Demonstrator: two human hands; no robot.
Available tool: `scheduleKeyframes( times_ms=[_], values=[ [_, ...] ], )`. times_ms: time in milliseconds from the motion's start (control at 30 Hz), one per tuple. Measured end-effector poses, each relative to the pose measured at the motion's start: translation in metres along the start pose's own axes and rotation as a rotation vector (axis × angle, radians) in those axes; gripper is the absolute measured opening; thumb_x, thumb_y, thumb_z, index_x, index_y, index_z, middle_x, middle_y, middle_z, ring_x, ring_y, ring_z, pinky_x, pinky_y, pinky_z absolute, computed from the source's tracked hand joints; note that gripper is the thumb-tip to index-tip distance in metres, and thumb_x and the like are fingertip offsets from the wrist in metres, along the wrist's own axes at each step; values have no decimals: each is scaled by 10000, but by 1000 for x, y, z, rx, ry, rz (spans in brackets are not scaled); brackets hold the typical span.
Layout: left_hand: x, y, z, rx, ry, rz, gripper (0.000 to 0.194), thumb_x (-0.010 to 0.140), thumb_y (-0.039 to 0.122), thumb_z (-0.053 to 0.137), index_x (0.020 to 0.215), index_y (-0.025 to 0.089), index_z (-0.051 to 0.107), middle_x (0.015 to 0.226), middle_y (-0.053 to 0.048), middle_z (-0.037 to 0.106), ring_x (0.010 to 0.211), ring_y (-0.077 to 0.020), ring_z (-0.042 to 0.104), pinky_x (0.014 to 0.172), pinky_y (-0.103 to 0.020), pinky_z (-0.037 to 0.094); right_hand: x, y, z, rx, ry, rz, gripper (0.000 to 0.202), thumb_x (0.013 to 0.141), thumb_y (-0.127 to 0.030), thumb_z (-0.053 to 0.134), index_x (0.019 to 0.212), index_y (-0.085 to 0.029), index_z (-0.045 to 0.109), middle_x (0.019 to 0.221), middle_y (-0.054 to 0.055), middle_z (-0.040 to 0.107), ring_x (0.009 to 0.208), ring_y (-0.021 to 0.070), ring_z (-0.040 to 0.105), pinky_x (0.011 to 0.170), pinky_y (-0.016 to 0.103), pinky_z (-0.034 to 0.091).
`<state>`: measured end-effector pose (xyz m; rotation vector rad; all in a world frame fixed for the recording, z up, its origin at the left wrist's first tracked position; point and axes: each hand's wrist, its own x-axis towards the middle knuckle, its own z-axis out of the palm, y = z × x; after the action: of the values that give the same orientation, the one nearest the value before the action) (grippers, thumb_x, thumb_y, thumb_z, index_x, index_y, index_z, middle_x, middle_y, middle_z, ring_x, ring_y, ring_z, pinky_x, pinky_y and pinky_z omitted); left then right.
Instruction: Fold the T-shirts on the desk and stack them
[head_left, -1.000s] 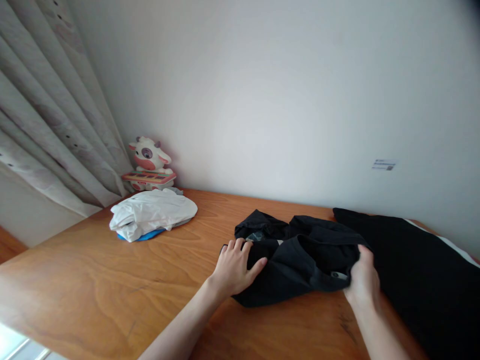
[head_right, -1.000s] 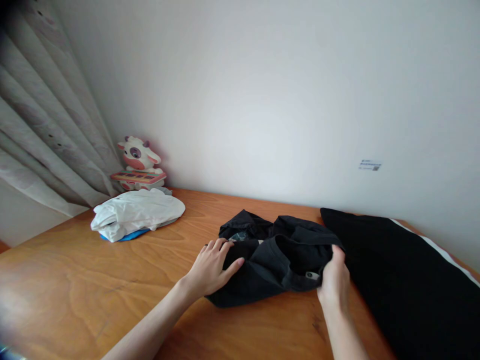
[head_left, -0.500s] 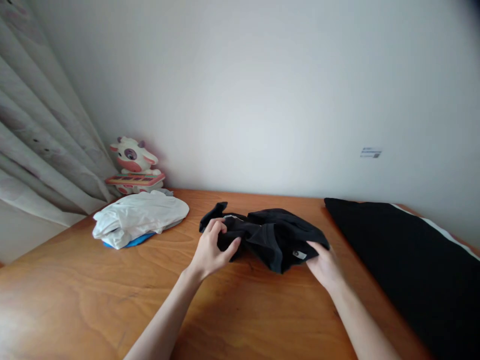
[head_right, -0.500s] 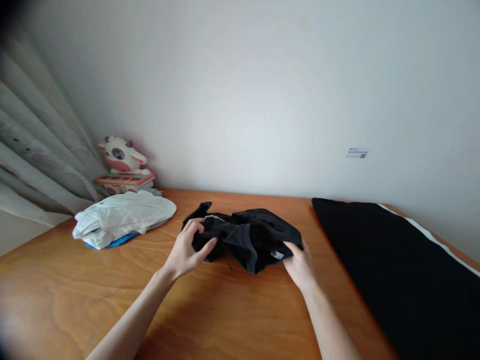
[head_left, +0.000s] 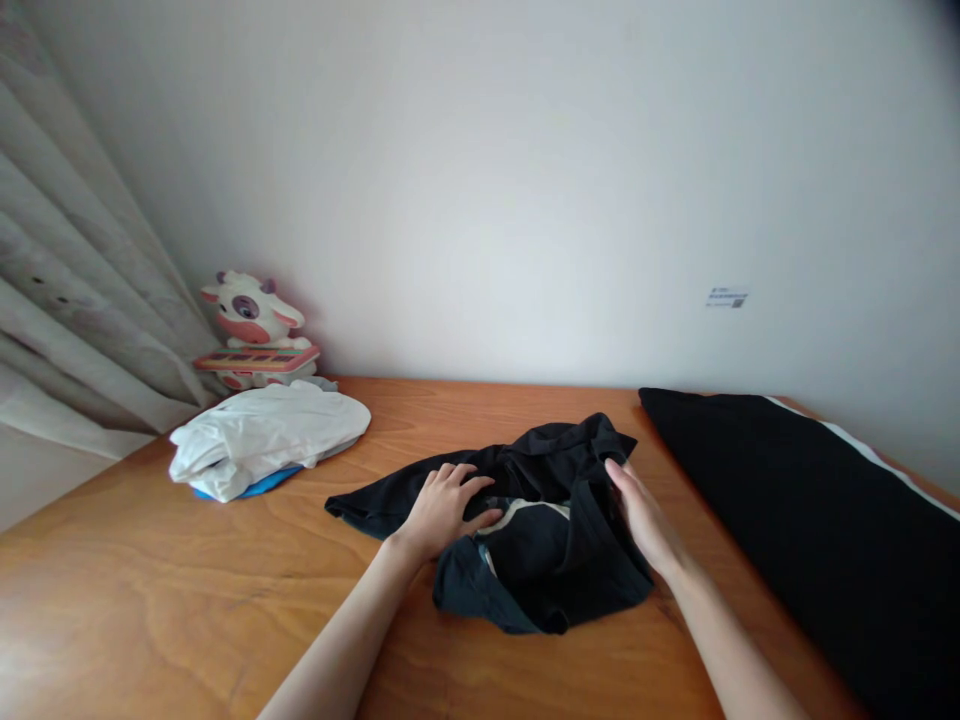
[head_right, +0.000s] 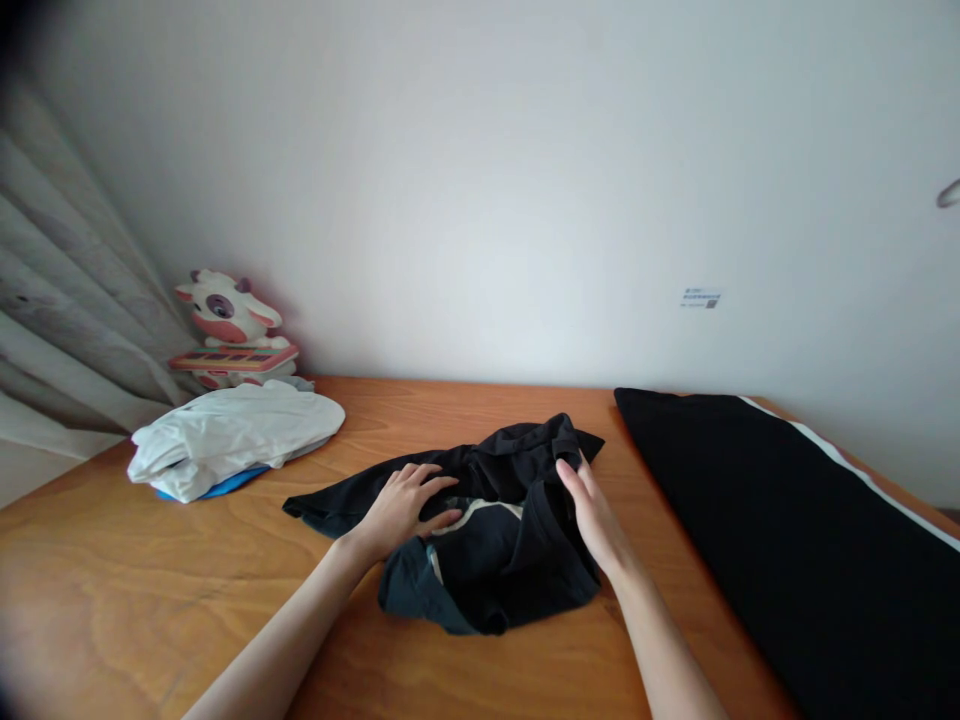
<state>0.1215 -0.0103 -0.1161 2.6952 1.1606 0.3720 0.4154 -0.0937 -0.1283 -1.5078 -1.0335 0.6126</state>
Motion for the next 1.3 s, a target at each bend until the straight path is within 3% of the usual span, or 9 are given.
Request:
scheduleKeyframes(
  times_ms=[133, 233, 400, 567, 700, 800, 900, 1100, 1300],
  values=[
    [13, -3, -5, -46, 25, -395, 254, 1014, 342, 505, 1134, 166, 641, 1132, -162, 702, 1058, -300, 699, 911, -419, 524, -8, -10, 5, -358, 217, -268, 744, 804, -663, 630, 1374, -194, 543, 1372, 156, 577, 1357, 324, 472, 1150, 485, 370],
    [16, -9, -14, -175, 63, -628, 240, 1029, 274, 430, 1089, 110, 595, 1087, -226, 709, 1073, -344, 694, 891, -450, 516, -18, -20, 9, -503, 281, -435, 537, 858, -628, 589, 1170, -195, 649, 1048, 128, 654, 1047, 289, 612, 980, 434, 481],
    [-1, 5, -26, -597, -158, -505, 410, 999, 534, 431, 935, 175, 619, 850, -63, 738, 816, -230, 724, 661, -291, 559, -41, -36, 35, -619, -275, -274, 510, 907, -640, 536, 1197, -245, 676, 943, 65, 711, 910, 258, 672, 838, 380, 515],
    [-12, 20, -38, -859, -555, -302, 711, 869, 814, 382, 892, 169, 681, 598, -9, 648, 504, -154, 606, 503, -252, 496, -33, -19, 30, -735, -390, -404, 493, 866, -372, 630, 1349, -276, 618, 1372, 105, 641, 1303, 326, 556, 1097, 521, 402],
    [-6, 13, -34, -584, -138, -200, 623, 931, 695, 408, 776, 173, 711, 670, -37, 665, 647, -182, 641, 651, -289, 527, -12, 0, 5, -900, -74, -400, 369, 905, -270, 505, 1221, -278, 696, 1386, 120, 625, 1284, 365, 558, 1057, 607, 398],
    [-4, 18, -20, -401, 128, -85, 490, 861, 599, 633, 1131, 196, 699, 1088, -101, 710, 1027, -269, 659, 940, -385, 530, -8, 6, 2, -855, 72, -192, 420, 945, -463, 474, 1189, -208, 701, 1201, 186, 684, 1135, 379, 634, 917, 548, 505],
    [-6, 31, -6, -286, 68, 18, 607, 803, 536, 745, 1316, 236, 623, 1283, -131, 633, 1190, -312, 597, 1058, -441, 480, -12, 5, 11, -674, -30, -123, 589, 841, -596, 598, 1244, -172, 664, 1209, 184, 693, 1163, 369, 636, 971, 519, 505],
    [-6, 22, -13, -277, 27, 29, 72, 872, 270, 603, 861, 239, 668, 970, -37, 685, 872, -206, 663, 795, -306, 517, -10, -7, 2, -383, -394, -236, 448, 864, -362, 561, 1288, -260, 667, 1241, 57, 737, 1159, 269, 673, 1034, 434, 492],
    [-5, -21, -45, -810, 513, -269, 336, 841, 491, 566, 664, 219, 479, 608, 25, 462, 593, -142, 456, 577, -270, 391, 5, -7, -38, -740, 307, -361, 357, 879, -226, 415, 971, -239, 760, 1144, 114, 724, 1059, 303, 662, 973, 471, 487]
  ],
)
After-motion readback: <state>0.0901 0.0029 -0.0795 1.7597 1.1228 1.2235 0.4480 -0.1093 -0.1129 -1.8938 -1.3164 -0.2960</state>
